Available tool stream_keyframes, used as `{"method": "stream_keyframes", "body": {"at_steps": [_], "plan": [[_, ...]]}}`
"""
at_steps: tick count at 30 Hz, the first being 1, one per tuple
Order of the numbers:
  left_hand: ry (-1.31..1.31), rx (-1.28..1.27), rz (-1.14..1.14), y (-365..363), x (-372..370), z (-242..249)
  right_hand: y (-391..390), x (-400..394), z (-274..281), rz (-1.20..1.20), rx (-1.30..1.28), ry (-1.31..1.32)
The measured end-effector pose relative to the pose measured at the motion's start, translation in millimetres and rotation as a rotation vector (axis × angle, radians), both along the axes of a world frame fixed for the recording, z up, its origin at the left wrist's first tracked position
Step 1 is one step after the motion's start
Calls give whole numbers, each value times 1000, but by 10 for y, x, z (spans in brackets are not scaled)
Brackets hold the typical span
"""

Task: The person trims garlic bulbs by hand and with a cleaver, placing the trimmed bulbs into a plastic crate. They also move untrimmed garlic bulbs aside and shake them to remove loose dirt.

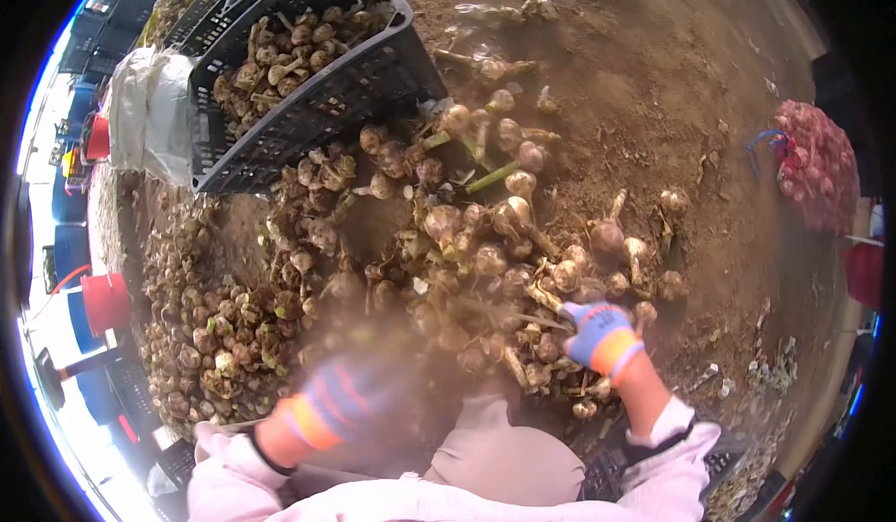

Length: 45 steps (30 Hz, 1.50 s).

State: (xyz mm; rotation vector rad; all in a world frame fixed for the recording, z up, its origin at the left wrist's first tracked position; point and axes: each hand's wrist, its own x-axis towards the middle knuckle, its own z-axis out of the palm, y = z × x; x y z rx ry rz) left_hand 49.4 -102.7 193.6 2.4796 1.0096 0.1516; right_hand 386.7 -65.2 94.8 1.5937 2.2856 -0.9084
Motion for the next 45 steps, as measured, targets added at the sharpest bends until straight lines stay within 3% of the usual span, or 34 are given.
{"method": "stream_keyframes", "body": {"at_steps": [1, 2, 3, 4, 5, 6, 7, 9, 11, 12, 13, 14, 15, 16, 19, 21, 22, 23, 25, 26, 29, 30, 31, 34, 41, 44, 45], "plan": [[82, -29, 107, -3, -281, 23, 37, -121, 190, -258, -197, 287], [363, -171, 255, -72, -593, 4, 35, -237, 217, -261, -211, 293], [486, -282, 592, -83, -865, 7, 78, -349, 225, -408, -222, 441], [791, -358, 771, -130, -1220, -20, 130, -453, 217, -552, -228, 593], [1040, -308, 842, -321, -1677, -136, 160, -563, 63, -622, -269, 653], [1289, -253, 905, -458, -1970, -212, 224, -717, -67, -559, -96, 711], [1297, -245, 907, -351, -1933, -168, 293, -876, -136, -459, 47, 650], [1141, -606, 974, -26, -1625, -103, 431, -1220, -163, -305, 224, 578], [708, -614, 994, 147, -1129, -192, 525, -1534, -41, -108, 286, 368], [343, -662, 1015, 26, -1150, -613, 568, -1635, -8, -26, 283, 233], [188, -625, 799, -57, -1226, -1221, 616, -1642, -66, -27, 292, 229], [-232, -1020, 1044, 134, -803, -1063, 659, -1665, -189, 0, 264, 171], [-776, -1265, 1283, 43, -583, -1436, 691, -1682, -278, 29, 234, 114], [-978, -1389, 1323, 72, -379, -1656, 712, -1628, -325, 32, 240, 110], [-1477, -1566, 1283, 134, 246, -2178, 622, -1404, -299, -514, 299, 468], [-1919, -1533, 1096, 161, 582, -2099, 381, -1344, -191, -779, 171, 874], [-2247, -1633, 1133, 259, 689, -1774, 233, -1326, -70, -860, 115, 1035], [-2259, -1631, 1133, 283, 705, -1668, 11, -1250, -136, -799, 66, 1024], [-2259, -1609, 508, 297, 668, -1497, -252, -1037, -193, -739, 16, 1007], [-1949, -1601, 939, 269, 638, -1271, -312, -935, -140, -650, -64, 987], [-1281, -1168, 913, 149, 404, -1115, -323, -703, 66, -550, -123, 892], [-1287, -1026, 926, 153, 496, -950, -260, -641, 184, -470, -75, 809], [-1241, -1004, 882, 151, 502, -923, -152, -649, 285, -206, 158, 715], [-1251, -1109, 845, 46, 502, -945, 11, -792, 648, 125, 129, 353], [-1304, -1207, 862, -101, 507, -1049, 6, -884, 681, 192, 27, 302], [-1224, -1209, 814, -122, 534, -957, 21, -812, 539, 134, 192, 430], [-1179, -1183, 777, -90, 521, -812, 162, -768, 448, 40, 36, 152]]}}
